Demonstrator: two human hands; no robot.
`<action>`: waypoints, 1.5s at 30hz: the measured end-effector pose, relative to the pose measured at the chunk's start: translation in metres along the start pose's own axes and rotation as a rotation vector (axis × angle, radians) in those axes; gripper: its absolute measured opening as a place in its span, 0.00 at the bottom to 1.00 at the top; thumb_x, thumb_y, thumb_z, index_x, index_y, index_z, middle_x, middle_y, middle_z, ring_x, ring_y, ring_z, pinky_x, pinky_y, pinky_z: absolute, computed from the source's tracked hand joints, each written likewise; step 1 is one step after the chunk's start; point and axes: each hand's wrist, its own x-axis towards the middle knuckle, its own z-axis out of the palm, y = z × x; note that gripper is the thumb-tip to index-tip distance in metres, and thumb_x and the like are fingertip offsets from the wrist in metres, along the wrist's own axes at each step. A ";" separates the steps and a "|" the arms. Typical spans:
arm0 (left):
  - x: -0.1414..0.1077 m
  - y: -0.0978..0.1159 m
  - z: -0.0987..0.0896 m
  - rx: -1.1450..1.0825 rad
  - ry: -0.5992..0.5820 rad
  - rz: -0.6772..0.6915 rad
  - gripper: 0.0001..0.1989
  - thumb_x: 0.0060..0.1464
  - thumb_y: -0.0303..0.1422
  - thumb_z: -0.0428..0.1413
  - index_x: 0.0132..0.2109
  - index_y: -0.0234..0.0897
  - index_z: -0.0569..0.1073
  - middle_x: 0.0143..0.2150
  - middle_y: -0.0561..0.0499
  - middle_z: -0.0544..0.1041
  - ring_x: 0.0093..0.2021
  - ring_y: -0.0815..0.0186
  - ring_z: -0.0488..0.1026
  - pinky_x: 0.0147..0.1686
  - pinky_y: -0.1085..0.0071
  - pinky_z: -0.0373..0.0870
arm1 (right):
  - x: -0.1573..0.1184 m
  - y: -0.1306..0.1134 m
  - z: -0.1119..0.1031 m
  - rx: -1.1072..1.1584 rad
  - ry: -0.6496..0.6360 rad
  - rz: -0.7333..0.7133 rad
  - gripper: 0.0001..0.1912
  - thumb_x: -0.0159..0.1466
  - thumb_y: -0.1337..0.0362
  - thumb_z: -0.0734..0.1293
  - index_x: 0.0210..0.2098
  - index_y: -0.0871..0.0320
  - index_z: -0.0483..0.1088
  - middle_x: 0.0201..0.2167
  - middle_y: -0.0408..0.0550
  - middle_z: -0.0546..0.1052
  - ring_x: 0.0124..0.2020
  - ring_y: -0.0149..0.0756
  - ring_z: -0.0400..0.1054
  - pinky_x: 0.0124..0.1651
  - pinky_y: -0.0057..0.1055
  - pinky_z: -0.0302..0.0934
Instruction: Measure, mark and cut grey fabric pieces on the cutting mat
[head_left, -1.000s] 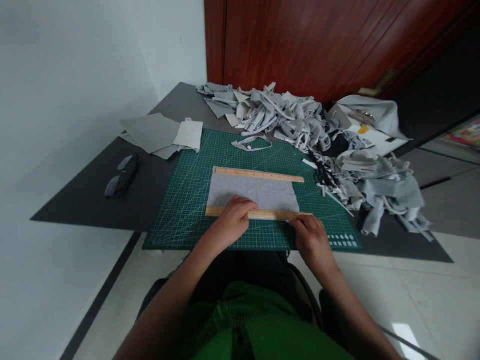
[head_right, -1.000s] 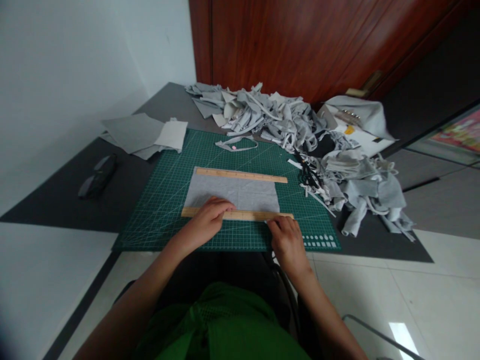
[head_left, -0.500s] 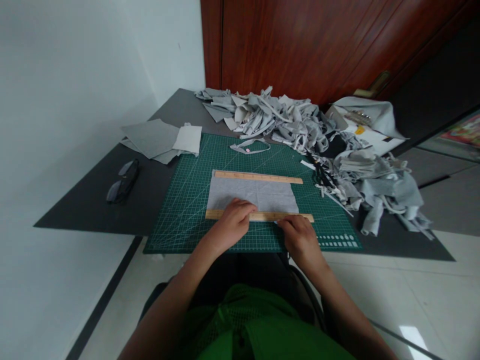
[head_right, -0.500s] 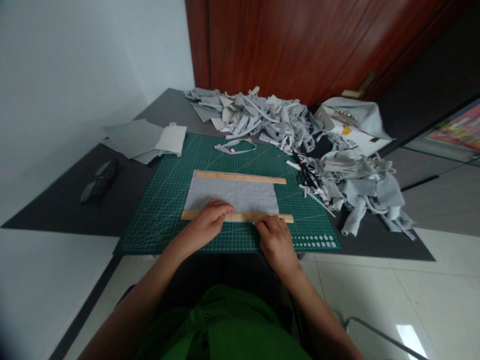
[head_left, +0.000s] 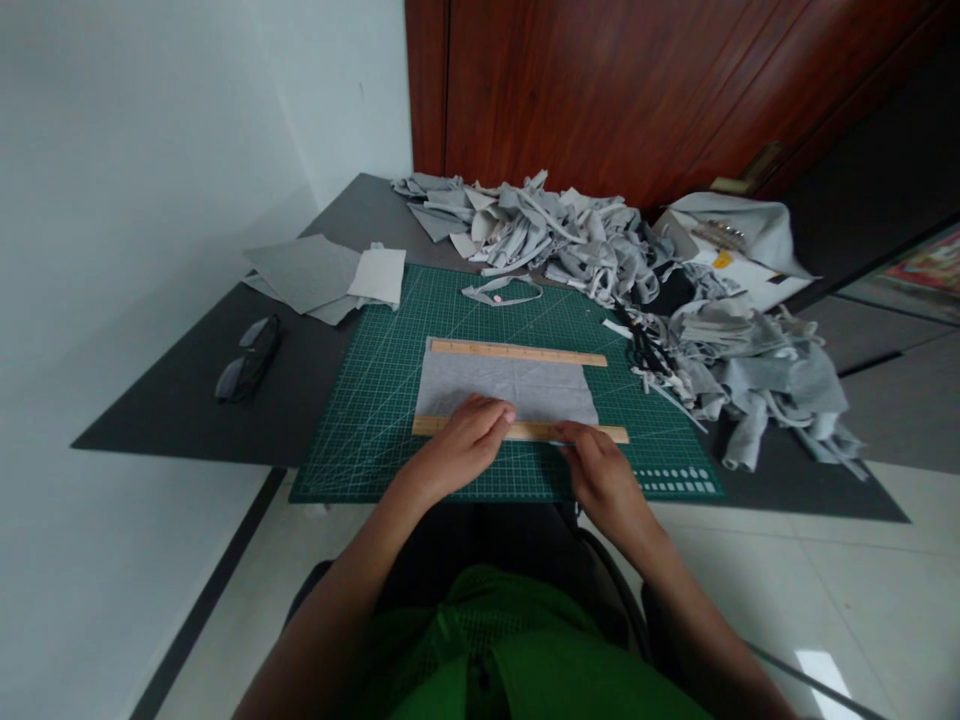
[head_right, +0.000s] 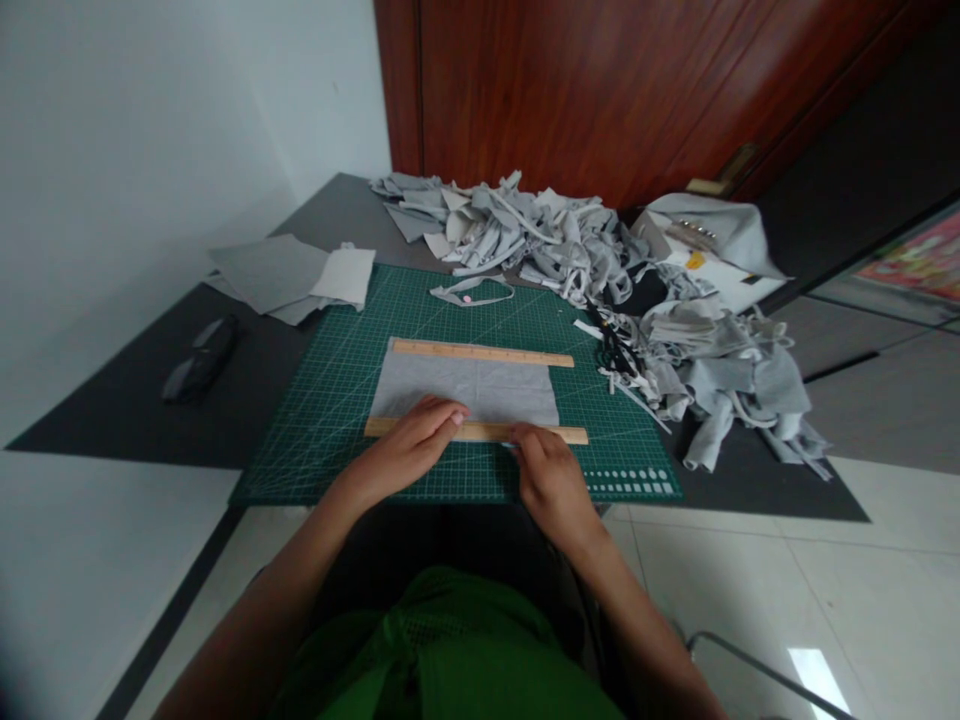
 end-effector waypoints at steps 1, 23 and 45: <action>-0.001 -0.001 -0.001 -0.032 -0.008 -0.024 0.19 0.75 0.41 0.41 0.50 0.41 0.75 0.49 0.47 0.79 0.55 0.59 0.74 0.61 0.59 0.68 | 0.003 -0.005 0.003 0.012 -0.025 -0.015 0.11 0.73 0.73 0.59 0.51 0.56 0.67 0.50 0.56 0.80 0.51 0.47 0.74 0.55 0.45 0.69; -0.002 -0.045 -0.041 0.109 0.089 0.143 0.11 0.65 0.25 0.54 0.42 0.42 0.82 0.43 0.50 0.77 0.51 0.60 0.70 0.58 0.59 0.67 | 0.016 -0.023 0.007 -0.256 -0.122 -0.005 0.09 0.74 0.70 0.59 0.48 0.59 0.69 0.41 0.53 0.83 0.34 0.43 0.78 0.36 0.35 0.61; -0.008 -0.048 -0.048 0.258 0.018 0.063 0.13 0.57 0.18 0.54 0.33 0.40 0.78 0.41 0.51 0.75 0.47 0.61 0.67 0.52 0.63 0.65 | 0.066 -0.079 0.054 0.148 -0.084 -0.200 0.11 0.72 0.73 0.62 0.47 0.60 0.76 0.40 0.54 0.78 0.43 0.46 0.71 0.47 0.41 0.67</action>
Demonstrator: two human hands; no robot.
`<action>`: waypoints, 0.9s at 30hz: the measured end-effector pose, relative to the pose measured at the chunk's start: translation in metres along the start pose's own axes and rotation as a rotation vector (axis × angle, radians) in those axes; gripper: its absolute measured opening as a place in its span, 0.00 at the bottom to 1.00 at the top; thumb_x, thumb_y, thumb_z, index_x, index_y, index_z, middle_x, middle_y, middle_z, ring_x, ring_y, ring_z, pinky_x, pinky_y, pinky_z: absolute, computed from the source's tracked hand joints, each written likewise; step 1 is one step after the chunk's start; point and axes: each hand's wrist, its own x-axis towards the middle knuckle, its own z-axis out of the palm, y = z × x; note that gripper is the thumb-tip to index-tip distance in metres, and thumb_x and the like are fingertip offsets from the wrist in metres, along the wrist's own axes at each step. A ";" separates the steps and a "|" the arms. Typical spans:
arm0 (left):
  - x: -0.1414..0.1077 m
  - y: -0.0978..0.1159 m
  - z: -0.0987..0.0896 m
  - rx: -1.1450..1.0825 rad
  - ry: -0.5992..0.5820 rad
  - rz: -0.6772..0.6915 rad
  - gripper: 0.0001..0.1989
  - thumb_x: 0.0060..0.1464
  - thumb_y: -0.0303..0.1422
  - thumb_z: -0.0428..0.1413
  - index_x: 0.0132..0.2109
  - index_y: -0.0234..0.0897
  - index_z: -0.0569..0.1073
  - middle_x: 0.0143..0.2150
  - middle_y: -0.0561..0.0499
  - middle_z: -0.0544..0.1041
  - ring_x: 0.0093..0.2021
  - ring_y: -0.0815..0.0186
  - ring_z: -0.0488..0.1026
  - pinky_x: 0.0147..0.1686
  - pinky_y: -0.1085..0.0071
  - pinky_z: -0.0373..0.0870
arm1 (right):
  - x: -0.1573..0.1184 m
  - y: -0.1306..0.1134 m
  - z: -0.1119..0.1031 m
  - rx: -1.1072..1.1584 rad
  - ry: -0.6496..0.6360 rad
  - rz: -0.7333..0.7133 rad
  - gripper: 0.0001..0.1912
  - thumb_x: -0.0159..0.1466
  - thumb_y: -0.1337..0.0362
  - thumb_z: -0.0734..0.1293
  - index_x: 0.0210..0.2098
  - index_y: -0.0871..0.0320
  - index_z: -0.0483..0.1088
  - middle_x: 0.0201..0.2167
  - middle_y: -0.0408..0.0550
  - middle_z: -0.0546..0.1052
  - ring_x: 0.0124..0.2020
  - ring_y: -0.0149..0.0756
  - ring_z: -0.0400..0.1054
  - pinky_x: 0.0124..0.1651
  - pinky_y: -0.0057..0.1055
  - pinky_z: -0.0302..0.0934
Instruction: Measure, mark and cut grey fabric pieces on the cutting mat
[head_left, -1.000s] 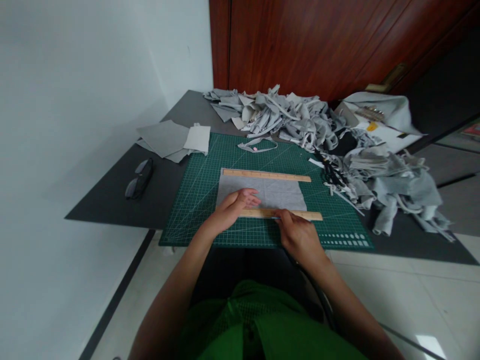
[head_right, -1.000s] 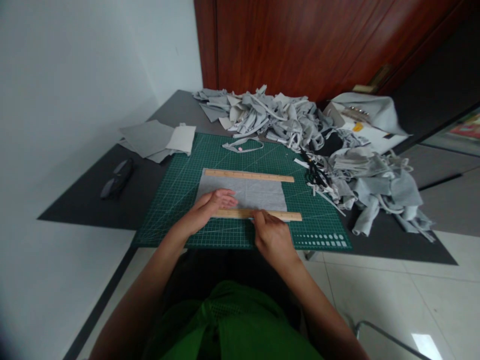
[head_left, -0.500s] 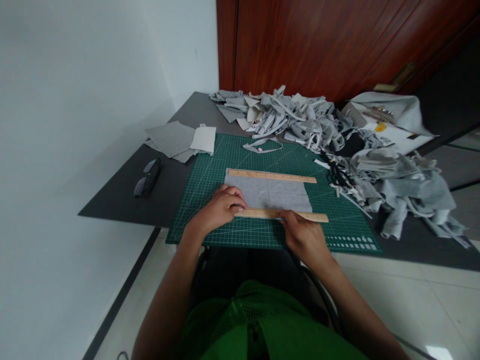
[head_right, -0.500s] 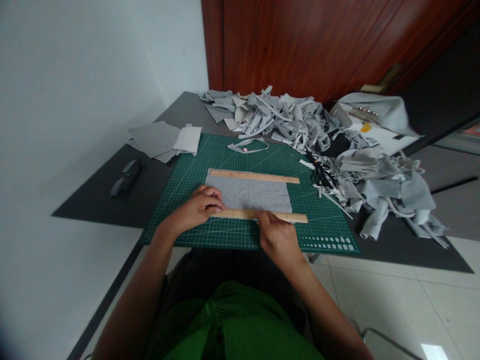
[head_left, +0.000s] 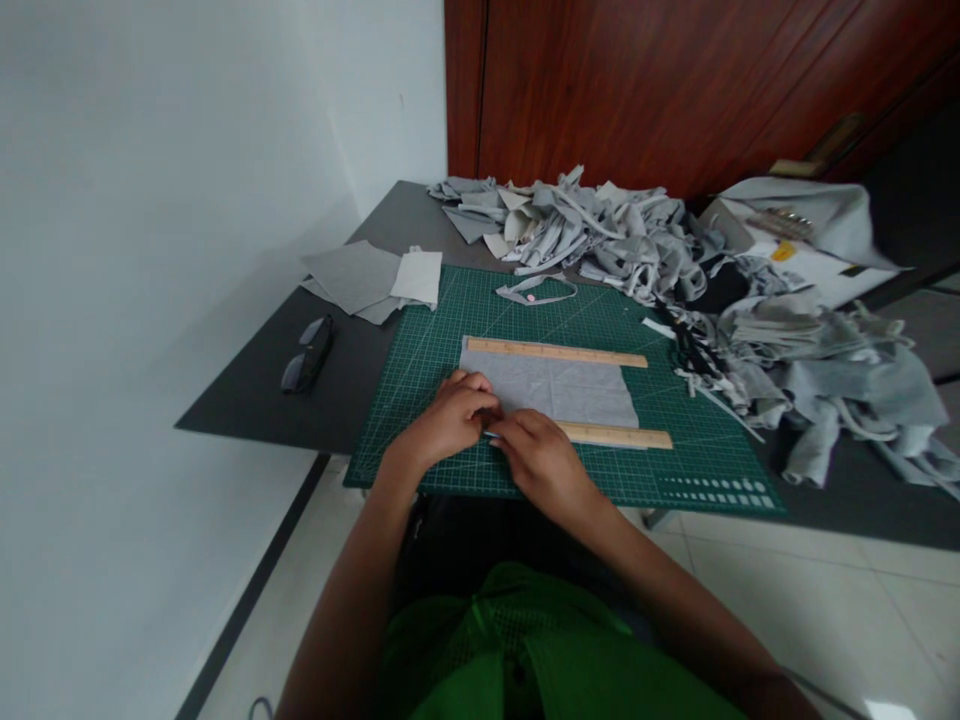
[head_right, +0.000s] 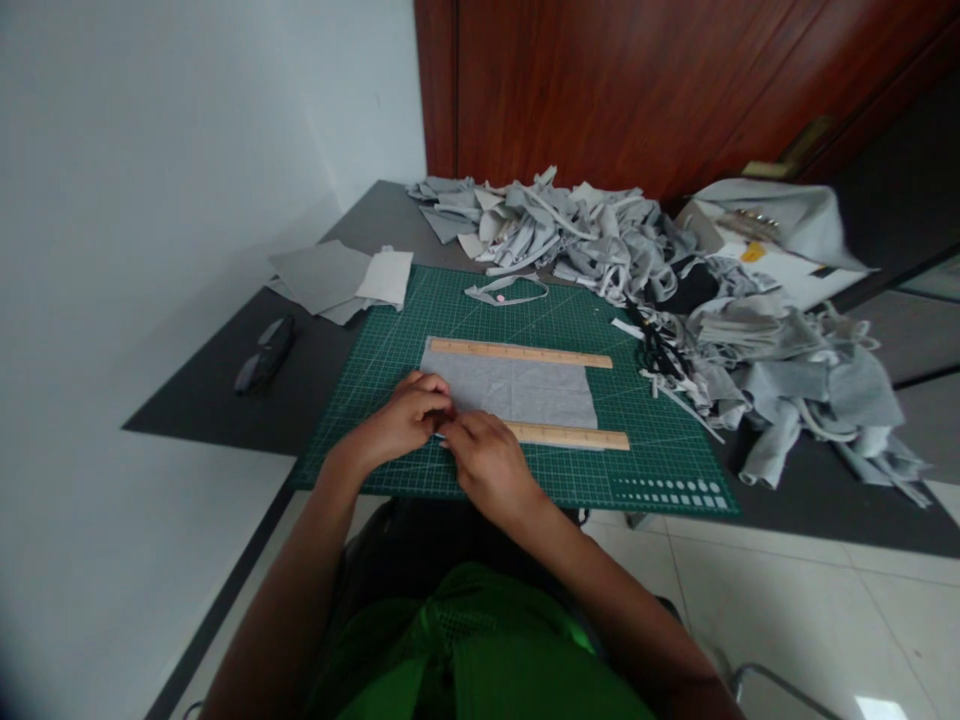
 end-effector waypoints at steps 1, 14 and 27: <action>0.000 0.000 0.000 -0.004 0.002 0.002 0.13 0.57 0.18 0.54 0.33 0.40 0.78 0.41 0.51 0.75 0.47 0.61 0.67 0.52 0.63 0.65 | 0.001 -0.001 0.002 -0.018 -0.008 -0.016 0.12 0.72 0.74 0.62 0.47 0.61 0.76 0.39 0.54 0.78 0.42 0.46 0.71 0.47 0.41 0.67; -0.001 -0.003 0.001 0.002 -0.031 -0.009 0.11 0.58 0.21 0.54 0.32 0.41 0.75 0.41 0.51 0.74 0.47 0.60 0.66 0.52 0.62 0.65 | -0.002 0.001 0.011 -0.099 -0.010 -0.073 0.17 0.67 0.80 0.58 0.44 0.61 0.76 0.38 0.54 0.78 0.42 0.45 0.68 0.46 0.41 0.64; -0.001 0.003 -0.003 -0.008 -0.064 -0.011 0.12 0.60 0.22 0.54 0.32 0.41 0.75 0.41 0.52 0.75 0.48 0.60 0.66 0.52 0.61 0.64 | -0.005 -0.006 0.002 -0.274 -0.062 -0.092 0.13 0.71 0.76 0.61 0.44 0.60 0.77 0.41 0.56 0.79 0.42 0.46 0.69 0.46 0.41 0.64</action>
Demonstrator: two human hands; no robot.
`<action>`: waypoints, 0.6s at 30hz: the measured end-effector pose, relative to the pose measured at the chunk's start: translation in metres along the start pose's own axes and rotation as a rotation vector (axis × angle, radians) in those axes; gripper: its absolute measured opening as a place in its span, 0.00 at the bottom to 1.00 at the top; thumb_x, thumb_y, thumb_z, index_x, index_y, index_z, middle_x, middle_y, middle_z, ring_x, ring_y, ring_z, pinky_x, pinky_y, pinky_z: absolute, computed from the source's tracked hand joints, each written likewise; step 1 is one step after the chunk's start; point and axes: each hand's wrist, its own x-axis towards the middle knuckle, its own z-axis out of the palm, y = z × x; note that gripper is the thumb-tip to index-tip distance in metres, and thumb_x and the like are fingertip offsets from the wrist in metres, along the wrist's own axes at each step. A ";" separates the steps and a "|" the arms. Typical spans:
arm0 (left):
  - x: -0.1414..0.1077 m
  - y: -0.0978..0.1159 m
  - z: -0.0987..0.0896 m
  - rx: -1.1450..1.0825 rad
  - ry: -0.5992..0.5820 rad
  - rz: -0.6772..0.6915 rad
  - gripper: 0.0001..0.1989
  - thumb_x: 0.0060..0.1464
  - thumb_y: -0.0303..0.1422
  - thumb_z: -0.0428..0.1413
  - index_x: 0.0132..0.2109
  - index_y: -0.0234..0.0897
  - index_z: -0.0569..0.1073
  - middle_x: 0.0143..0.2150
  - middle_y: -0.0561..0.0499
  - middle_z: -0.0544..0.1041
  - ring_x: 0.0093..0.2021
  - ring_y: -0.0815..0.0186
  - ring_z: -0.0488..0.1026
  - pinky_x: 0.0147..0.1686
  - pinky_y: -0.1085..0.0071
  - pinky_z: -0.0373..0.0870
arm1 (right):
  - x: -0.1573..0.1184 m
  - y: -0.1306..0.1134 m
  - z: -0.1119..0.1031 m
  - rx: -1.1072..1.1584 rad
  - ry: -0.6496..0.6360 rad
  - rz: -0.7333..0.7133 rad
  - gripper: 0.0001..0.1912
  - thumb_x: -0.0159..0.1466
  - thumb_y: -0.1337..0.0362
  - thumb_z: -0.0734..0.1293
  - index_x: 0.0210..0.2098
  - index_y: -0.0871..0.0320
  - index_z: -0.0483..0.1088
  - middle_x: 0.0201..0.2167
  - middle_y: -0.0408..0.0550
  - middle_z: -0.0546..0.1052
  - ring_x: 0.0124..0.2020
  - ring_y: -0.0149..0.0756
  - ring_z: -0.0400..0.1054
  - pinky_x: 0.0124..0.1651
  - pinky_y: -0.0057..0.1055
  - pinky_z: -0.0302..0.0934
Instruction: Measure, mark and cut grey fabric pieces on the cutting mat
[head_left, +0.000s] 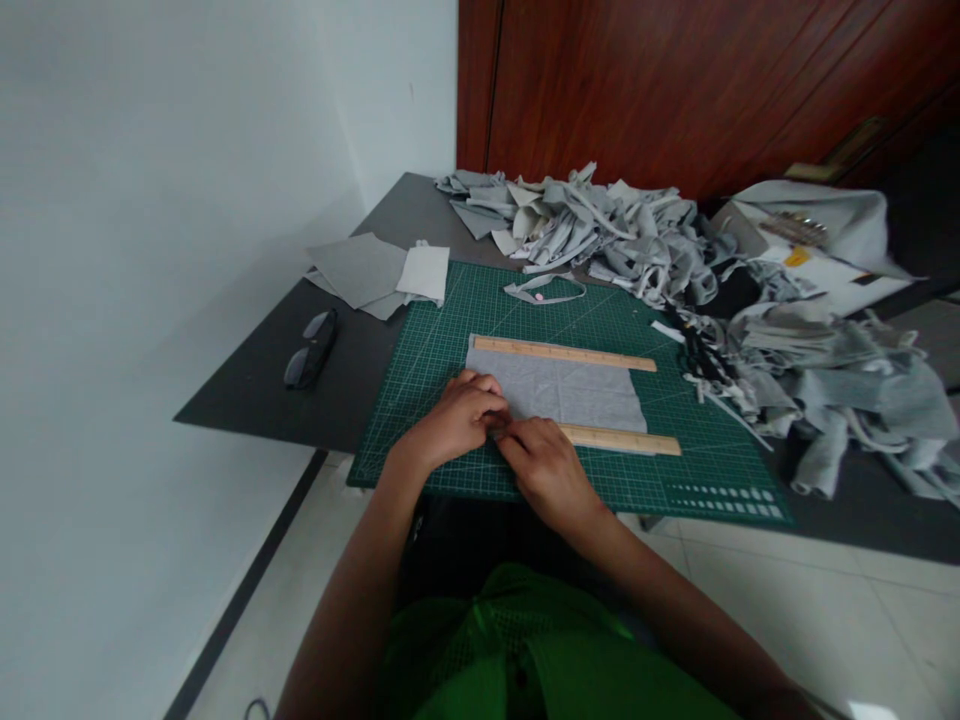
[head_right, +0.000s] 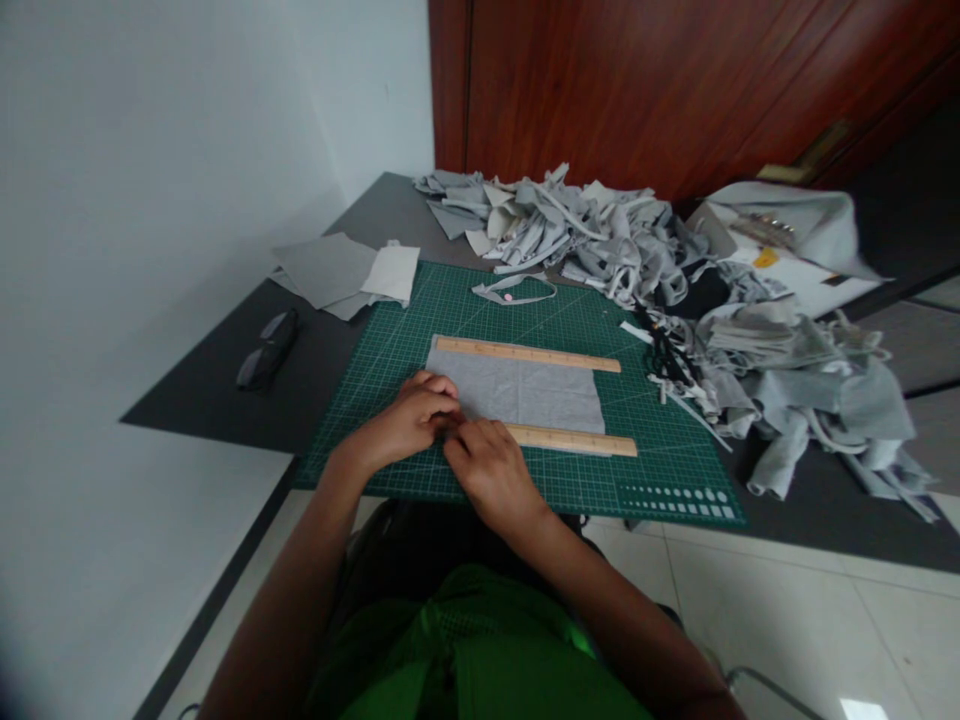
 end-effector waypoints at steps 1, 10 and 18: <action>0.000 0.000 0.000 -0.006 -0.005 -0.001 0.12 0.60 0.22 0.54 0.31 0.41 0.75 0.41 0.52 0.75 0.48 0.60 0.66 0.52 0.61 0.64 | -0.002 0.001 -0.001 0.010 0.003 0.003 0.13 0.71 0.76 0.61 0.44 0.60 0.77 0.41 0.56 0.80 0.42 0.47 0.69 0.46 0.42 0.65; 0.000 0.002 -0.001 -0.007 -0.015 -0.007 0.12 0.58 0.22 0.54 0.31 0.42 0.76 0.40 0.52 0.76 0.48 0.59 0.66 0.52 0.61 0.64 | -0.009 0.013 0.000 0.208 0.080 0.022 0.18 0.67 0.81 0.59 0.45 0.58 0.75 0.43 0.55 0.80 0.44 0.46 0.71 0.48 0.42 0.67; 0.000 0.001 0.000 -0.004 0.007 0.011 0.13 0.58 0.19 0.54 0.30 0.41 0.74 0.39 0.52 0.76 0.48 0.59 0.66 0.51 0.62 0.64 | -0.002 0.007 0.007 0.219 0.063 0.012 0.18 0.66 0.80 0.57 0.44 0.60 0.75 0.41 0.55 0.79 0.43 0.46 0.69 0.48 0.43 0.67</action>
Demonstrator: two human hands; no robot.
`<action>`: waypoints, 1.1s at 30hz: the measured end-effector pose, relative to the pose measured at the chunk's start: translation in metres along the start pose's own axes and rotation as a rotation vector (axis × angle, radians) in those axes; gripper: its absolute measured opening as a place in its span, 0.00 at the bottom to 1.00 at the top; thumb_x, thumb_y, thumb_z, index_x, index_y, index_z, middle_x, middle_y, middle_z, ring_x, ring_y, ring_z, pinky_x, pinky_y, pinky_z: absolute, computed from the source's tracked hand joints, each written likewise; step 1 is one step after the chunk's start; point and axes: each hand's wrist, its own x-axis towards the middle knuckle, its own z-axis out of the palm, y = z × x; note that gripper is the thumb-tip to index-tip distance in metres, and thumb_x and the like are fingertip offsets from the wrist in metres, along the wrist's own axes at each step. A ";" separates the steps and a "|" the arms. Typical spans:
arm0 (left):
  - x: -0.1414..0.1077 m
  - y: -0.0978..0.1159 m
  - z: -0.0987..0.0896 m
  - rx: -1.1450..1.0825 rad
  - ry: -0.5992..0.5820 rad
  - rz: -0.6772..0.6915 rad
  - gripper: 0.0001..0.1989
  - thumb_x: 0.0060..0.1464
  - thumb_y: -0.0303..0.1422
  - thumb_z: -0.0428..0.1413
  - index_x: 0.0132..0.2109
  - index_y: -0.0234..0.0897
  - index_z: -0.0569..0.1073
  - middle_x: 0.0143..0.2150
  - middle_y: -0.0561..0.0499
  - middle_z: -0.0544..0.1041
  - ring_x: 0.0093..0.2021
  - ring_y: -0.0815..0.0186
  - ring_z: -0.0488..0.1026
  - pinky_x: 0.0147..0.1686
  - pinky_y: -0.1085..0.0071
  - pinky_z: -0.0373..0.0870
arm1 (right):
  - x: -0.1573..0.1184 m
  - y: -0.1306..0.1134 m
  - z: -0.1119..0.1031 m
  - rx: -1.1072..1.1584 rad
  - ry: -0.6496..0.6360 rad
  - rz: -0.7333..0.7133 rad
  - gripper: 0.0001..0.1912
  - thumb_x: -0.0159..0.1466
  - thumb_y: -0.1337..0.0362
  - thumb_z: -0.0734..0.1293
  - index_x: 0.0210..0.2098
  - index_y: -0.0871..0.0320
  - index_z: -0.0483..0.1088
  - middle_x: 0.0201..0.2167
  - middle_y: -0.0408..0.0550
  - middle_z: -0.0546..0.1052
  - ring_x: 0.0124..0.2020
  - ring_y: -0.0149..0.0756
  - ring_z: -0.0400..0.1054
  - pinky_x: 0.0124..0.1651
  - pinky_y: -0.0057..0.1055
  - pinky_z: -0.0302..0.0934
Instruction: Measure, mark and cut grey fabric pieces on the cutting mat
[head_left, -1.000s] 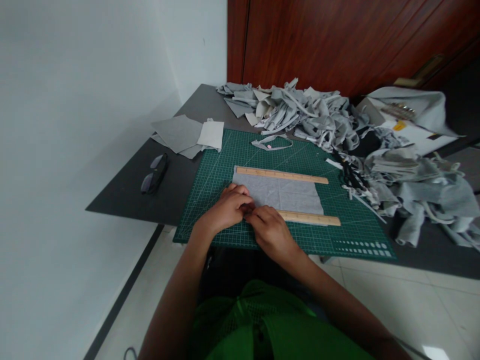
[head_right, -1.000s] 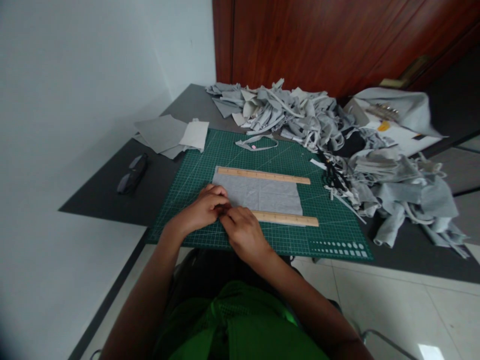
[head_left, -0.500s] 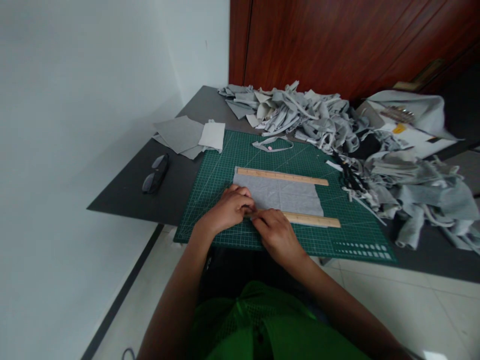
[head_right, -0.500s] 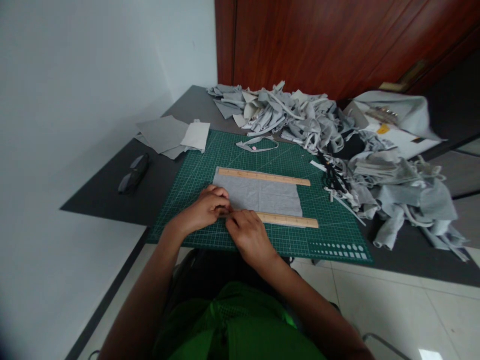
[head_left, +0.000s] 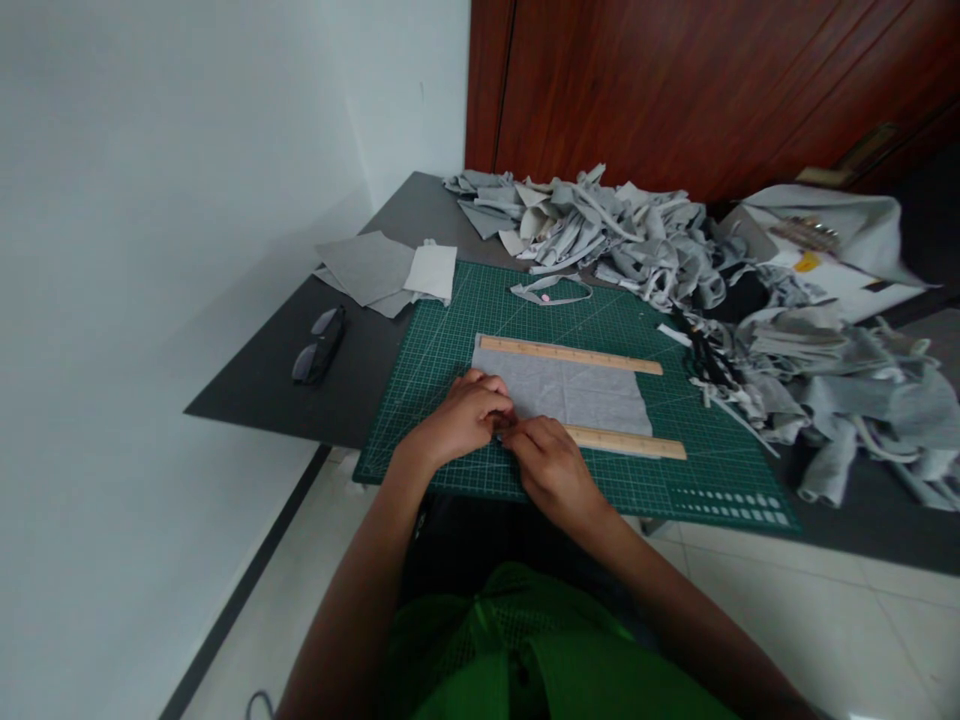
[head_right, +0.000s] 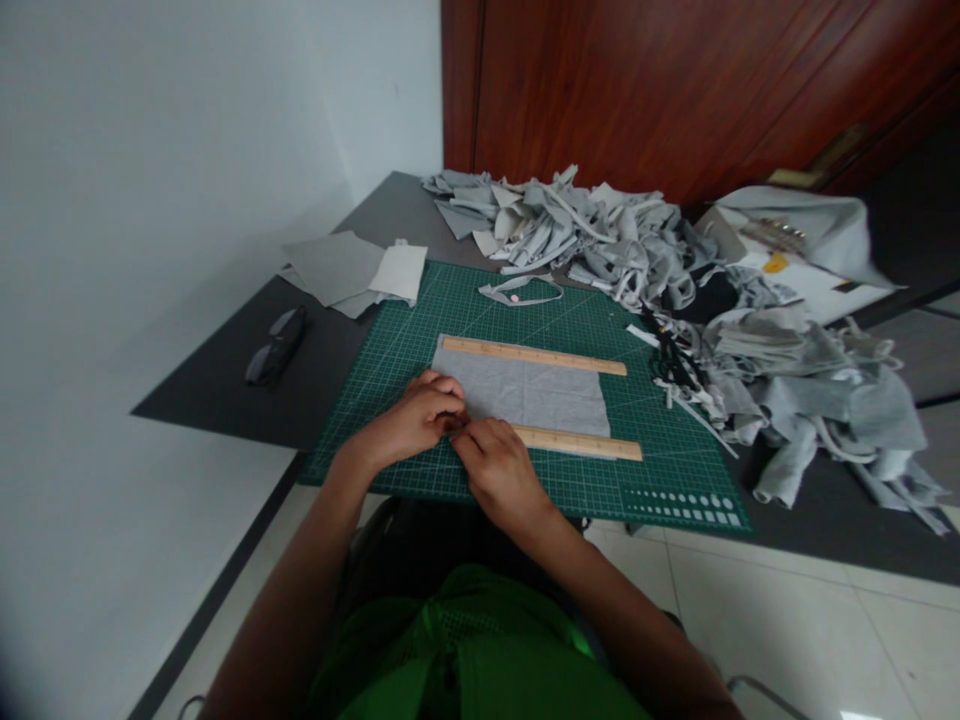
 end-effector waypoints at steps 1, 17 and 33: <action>0.000 -0.001 0.000 0.000 0.003 0.008 0.13 0.58 0.19 0.54 0.30 0.41 0.73 0.39 0.53 0.76 0.48 0.59 0.66 0.50 0.62 0.64 | 0.001 -0.001 0.000 -0.013 -0.003 0.003 0.18 0.67 0.80 0.57 0.44 0.60 0.75 0.40 0.55 0.78 0.43 0.46 0.69 0.47 0.43 0.67; 0.001 -0.001 0.000 -0.027 -0.007 0.003 0.14 0.60 0.21 0.54 0.31 0.42 0.76 0.38 0.52 0.77 0.48 0.59 0.66 0.51 0.61 0.64 | -0.008 -0.002 -0.010 -0.205 -0.070 -0.008 0.13 0.70 0.77 0.61 0.42 0.58 0.76 0.41 0.55 0.79 0.42 0.47 0.67 0.46 0.42 0.63; 0.000 -0.006 0.004 -0.021 0.007 0.019 0.14 0.63 0.24 0.54 0.35 0.44 0.80 0.40 0.53 0.78 0.48 0.60 0.66 0.53 0.61 0.62 | -0.039 0.021 -0.025 -0.095 -0.003 0.121 0.16 0.66 0.81 0.59 0.42 0.60 0.74 0.38 0.54 0.75 0.41 0.46 0.67 0.45 0.41 0.65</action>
